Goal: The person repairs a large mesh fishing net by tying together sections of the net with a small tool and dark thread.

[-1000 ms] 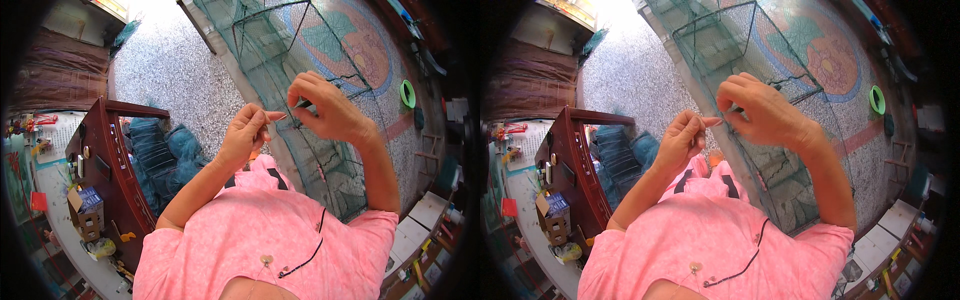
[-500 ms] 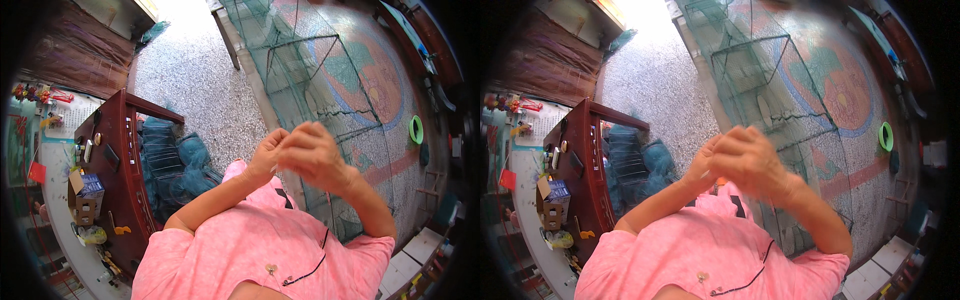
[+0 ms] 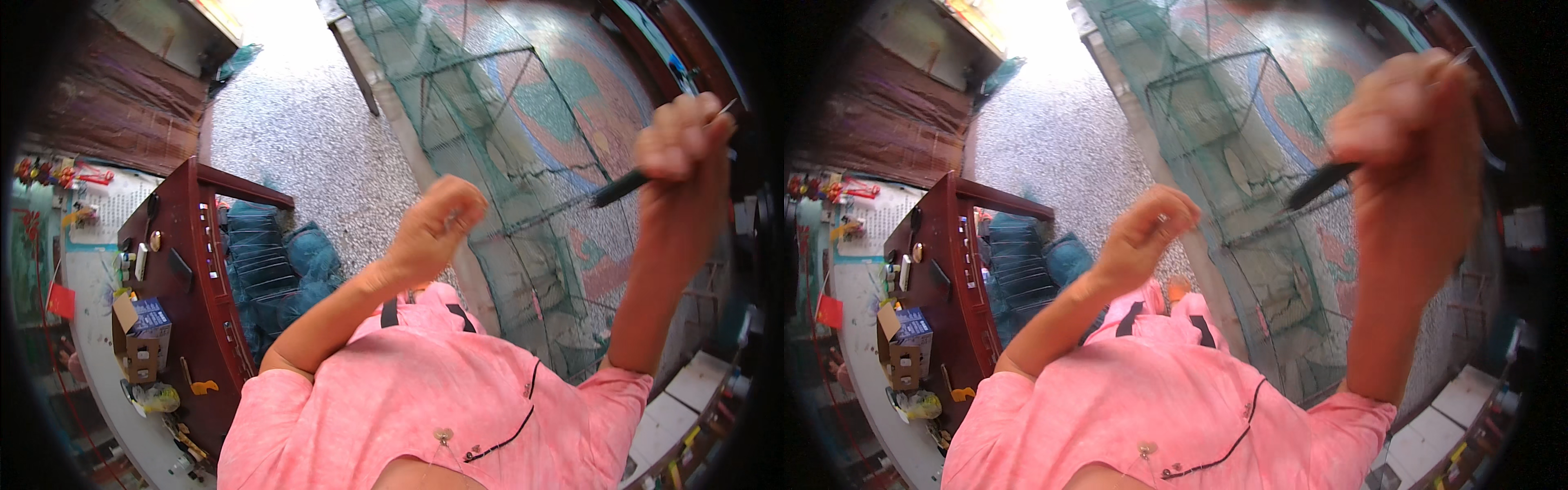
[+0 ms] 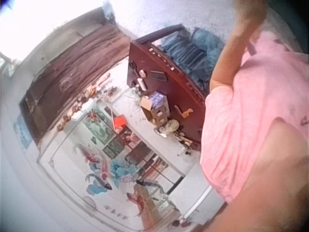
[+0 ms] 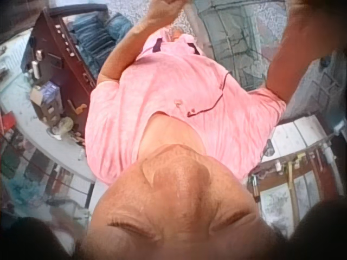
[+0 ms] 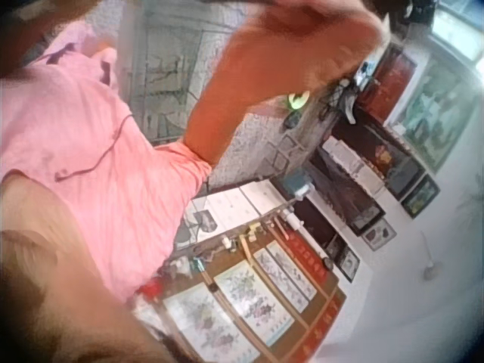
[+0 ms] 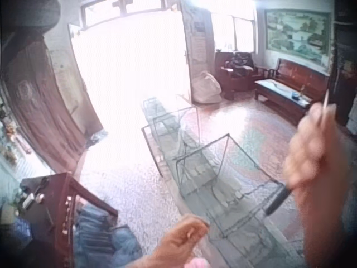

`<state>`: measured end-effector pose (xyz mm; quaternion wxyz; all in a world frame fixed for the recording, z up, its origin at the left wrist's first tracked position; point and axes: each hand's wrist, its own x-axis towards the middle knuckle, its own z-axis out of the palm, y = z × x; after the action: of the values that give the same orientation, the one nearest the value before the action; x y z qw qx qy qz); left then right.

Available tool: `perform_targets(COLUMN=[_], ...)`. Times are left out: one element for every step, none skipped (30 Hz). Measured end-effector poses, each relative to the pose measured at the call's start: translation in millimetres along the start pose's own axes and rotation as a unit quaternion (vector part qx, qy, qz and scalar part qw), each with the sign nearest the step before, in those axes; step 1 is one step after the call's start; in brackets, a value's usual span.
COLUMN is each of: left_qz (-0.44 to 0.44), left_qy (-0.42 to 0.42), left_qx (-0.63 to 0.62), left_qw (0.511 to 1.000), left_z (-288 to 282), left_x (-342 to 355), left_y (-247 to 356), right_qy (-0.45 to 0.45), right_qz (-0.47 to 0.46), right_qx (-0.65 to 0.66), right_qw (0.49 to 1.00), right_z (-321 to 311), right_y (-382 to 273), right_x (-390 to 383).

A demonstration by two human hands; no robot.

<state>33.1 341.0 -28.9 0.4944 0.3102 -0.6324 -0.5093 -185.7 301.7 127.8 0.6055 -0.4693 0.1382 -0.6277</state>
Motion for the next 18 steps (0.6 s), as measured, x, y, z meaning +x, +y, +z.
perform_targets(left_qz=[-0.031,-0.016,-0.061,-0.106,-0.142,-0.177,-0.184,-0.191,-0.198,-0.201,-0.201,-0.202,-0.206,-0.212,-0.218,-0.223,-0.229,-0.235], left_qy=[0.008,0.020,0.025,0.030,0.043,0.067,0.086,0.102,0.116,0.109,0.101,0.090,0.083,0.081,0.079,0.082,0.085,0.088], left_qx=[-0.052,-0.089,-0.122,-0.153,-0.160,-0.165,-0.193,-0.222,-0.251,-0.259,-0.264,-0.271,-0.274,-0.279,-0.283,-0.276,-0.271,-0.265], left_qw=[0.998,0.996,0.990,0.982,0.976,0.968,0.960,0.951,0.940,0.939,0.938,0.937,0.936,0.933,0.931,0.931,0.931,0.931], left_z=[-5.2,-6.1,-6.7,-7.1,-5.9,-6.9,-8.6,-10.9,-12.1,-12.8,-14.6,-15.4,-15.2,-14.2,-13.1,-11.8,-9.3,-7.2], left_x=[-0.1,3.2,5.1,7.3,9.7,8.2,6.9,5.6,4.7,2.3,1.7,2.5,3.2,0.1,-2.0,-2.5,-3.0,-3.9], left_y=[-3.6,-4.0,-1.3,4.1,5.1,5.9,3.8,1.1,-1.4,-3.9,-6.0,-8.4,-10.3,-12.9,-14.7,-14.6,-13.6,-13.2], right_qy=[-0.060,-0.119,-0.111,-0.099,-0.053,-0.071,-0.087,-0.158,-0.140,-0.193,-0.290,-0.301,-0.300,-0.302,-0.304,-0.304,-0.298,-0.293], right_qz=[-0.015,-0.033,-0.042,-0.051,-0.076,-0.092,-0.113,-0.124,-0.053,0.027,-0.068,-0.012,0.006,0.026,0.047,0.037,0.035,0.034], right_qx=[-0.040,-0.078,-0.148,-0.219,-0.326,-0.398,-0.467,-0.510,-0.530,-0.560,-0.622,-0.636,-0.645,-0.650,-0.656,-0.655,-0.655,-0.655], right_qw=[0.997,0.989,0.982,0.969,0.941,0.910,0.873,0.836,0.835,0.805,0.724,0.711,0.703,0.696,0.690,0.691,0.693,0.696], right_z=[-14.0,-24.7,-31.6,-36.6,-43.5,-43.9,-43.8,-33.6,-32.2,-31.0,-35.5,-38.8,-43.0,-47.5,-50.8,-53.4,-55.5,-57.1], right_y=[-11.7,-22.9,-23.1,-23.6,-16.0,-5.5,4.4,16.8,33.8,37.2,45.4,52.6,58.4,65.7,71.3,75.3,79.0,82.5], right_x=[6.0,14.3,11.4,7.4,-2.3,-2.4,-2.4,1.5,-8.9,-12.1,-8.1,-13.9,-17.0,-21.2,-24.2,-24.9,-26.1,-27.3])
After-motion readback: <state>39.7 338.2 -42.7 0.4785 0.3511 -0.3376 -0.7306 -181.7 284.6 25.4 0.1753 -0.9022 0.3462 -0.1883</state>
